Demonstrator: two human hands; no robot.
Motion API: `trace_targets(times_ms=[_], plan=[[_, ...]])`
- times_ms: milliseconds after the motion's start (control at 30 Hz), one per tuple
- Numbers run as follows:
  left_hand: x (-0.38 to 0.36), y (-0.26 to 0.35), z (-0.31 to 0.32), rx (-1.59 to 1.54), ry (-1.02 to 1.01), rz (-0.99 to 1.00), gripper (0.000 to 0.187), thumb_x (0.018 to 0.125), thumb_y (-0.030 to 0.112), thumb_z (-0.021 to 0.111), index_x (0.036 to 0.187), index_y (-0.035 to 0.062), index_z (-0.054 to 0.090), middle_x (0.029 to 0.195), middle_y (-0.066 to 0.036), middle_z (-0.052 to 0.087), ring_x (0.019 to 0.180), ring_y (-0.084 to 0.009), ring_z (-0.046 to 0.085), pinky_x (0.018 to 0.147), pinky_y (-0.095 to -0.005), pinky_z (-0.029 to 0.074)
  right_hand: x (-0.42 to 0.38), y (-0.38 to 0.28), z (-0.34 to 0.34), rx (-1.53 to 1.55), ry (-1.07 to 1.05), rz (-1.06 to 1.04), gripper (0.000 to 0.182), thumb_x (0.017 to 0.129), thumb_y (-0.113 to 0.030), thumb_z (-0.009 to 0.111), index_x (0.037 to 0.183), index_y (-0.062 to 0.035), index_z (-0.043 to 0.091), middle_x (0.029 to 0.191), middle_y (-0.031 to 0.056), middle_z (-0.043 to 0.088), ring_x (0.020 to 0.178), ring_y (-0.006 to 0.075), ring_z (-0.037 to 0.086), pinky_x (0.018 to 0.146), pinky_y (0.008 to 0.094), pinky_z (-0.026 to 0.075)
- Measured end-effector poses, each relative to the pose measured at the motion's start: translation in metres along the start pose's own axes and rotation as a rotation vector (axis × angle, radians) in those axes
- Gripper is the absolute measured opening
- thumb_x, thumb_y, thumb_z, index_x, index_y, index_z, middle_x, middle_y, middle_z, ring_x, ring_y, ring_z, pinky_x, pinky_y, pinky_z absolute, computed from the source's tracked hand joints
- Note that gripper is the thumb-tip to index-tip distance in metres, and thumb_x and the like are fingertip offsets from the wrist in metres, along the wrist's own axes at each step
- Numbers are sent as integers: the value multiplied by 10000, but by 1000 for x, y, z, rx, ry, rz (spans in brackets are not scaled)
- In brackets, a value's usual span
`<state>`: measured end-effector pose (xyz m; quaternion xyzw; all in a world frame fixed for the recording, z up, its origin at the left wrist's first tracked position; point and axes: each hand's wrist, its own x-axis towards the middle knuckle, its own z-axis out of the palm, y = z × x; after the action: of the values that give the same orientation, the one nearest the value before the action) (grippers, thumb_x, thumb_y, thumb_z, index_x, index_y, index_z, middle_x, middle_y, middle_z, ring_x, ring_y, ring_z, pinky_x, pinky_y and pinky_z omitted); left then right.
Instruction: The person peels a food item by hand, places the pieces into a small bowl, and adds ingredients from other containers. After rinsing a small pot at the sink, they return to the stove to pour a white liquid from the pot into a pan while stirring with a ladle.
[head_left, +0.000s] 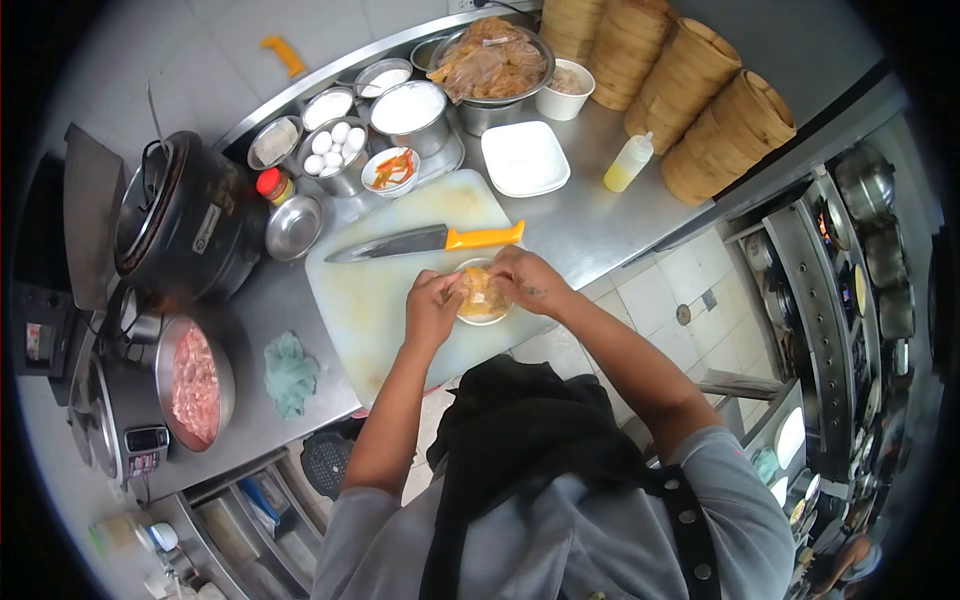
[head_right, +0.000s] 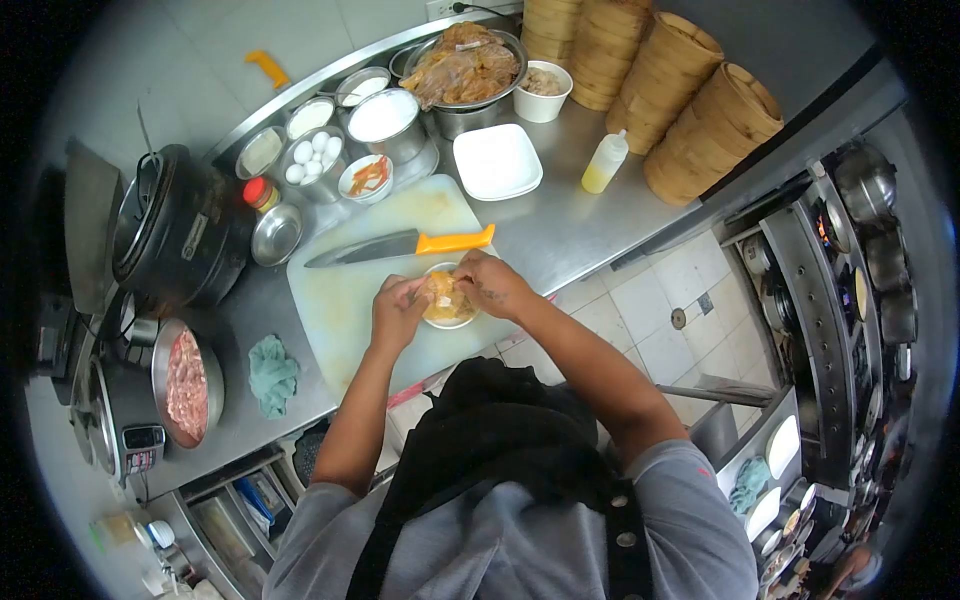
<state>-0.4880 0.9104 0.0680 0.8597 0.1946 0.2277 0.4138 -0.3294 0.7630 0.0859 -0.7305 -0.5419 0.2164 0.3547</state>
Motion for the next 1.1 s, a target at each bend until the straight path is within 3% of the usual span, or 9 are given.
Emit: trace_targets(times_ms=[100, 300, 467, 567, 667, 800, 900, 967, 1100], plan=[[-3, -1, -2, -168, -28, -141, 159, 769, 43, 713, 914, -16, 687, 799, -80, 592, 651, -124, 555, 622, -257, 467, 0, -9, 6, 40, 215, -5, 122, 788, -74, 640, 898, -21, 651, 922, 162, 607, 850, 307, 597, 757, 362, 484], [-5, -10, -3, -259, -5, -111, 95, 803, 37, 687, 863, -36, 674, 755, -56, 590, 614, -99, 537, 583, -243, 455, 5, -25, -9, 135, 99, 72, 157, 809, -9, 611, 964, -4, 634, 911, 121, 610, 832, 234, 601, 747, 310, 484], [-3, 7, -18, -423, -18, -447, 59, 804, 25, 660, 826, -30, 664, 757, -36, 614, 629, -92, 554, 582, -244, 455, 5, -34, -28, 335, 90, 178, 195, 790, -96, 641, 947, 17, 618, 938, 127, 640, 824, 216, 623, 760, 321, 489], [2, 10, -19, -488, -20, -470, 60, 798, 26, 656, 818, -30, 663, 757, -33, 634, 612, -88, 551, 591, -233, 453, 6, -30, -29, 299, -14, 265, 251, 789, -119, 648, 999, 14, 610, 1008, 122, 635, 884, 210, 623, 797, 315, 487], [-1, 32, -24, -477, -62, -308, 83, 796, 33, 652, 844, -33, 667, 745, -38, 644, 626, -84, 554, 616, -212, 448, -3, -51, -30, 304, 62, 183, 306, 799, -169, 661, 1052, -6, 605, 1062, 128, 617, 919, 221, 618, 814, 316, 482], [1, 13, -11, -536, -192, -389, 127, 798, 27, 645, 907, -34, 667, 776, -37, 640, 688, -85, 562, 655, -212, 450, -9, -36, -10, 102, 223, -94, 262, 829, -170, 650, 1041, -20, 619, 1102, 137, 598, 944, 240, 610, 810, 320, 476], [-9, 13, -8, -563, -215, -277, 205, 773, 4, 637, 975, -15, 667, 825, -43, 634, 748, -107, 577, 680, -233, 461, -19, -28, -8, -46, 79, 92, 211, 865, -151, 620, 1034, -26, 627, 1031, 150, 615, 895, 269, 620, 780, 328, 482], [-11, 10, -20, -161, 30, -79, 275, 739, -25, 621, 1003, 27, 676, 862, -53, 620, 763, -150, 583, 668, -265, 475, -23, -20, -9, 184, 220, 182, 162, 903, -124, 574, 1002, -10, 633, 939, 124, 640, 829, 220, 628, 745, 319, 490], [-16, -4, -15, 70, -35, -4, 274, 711, -4, 641, 971, 70, 686, 841, -76, 607, 777, -240, 559, 701, -348, 481, -24, -8, -11, 452, 187, 366, 183, 923, -137, 559, 1022, 5, 620, 853, 88, 643, 772, 169, 612, 719, 302, 496]])
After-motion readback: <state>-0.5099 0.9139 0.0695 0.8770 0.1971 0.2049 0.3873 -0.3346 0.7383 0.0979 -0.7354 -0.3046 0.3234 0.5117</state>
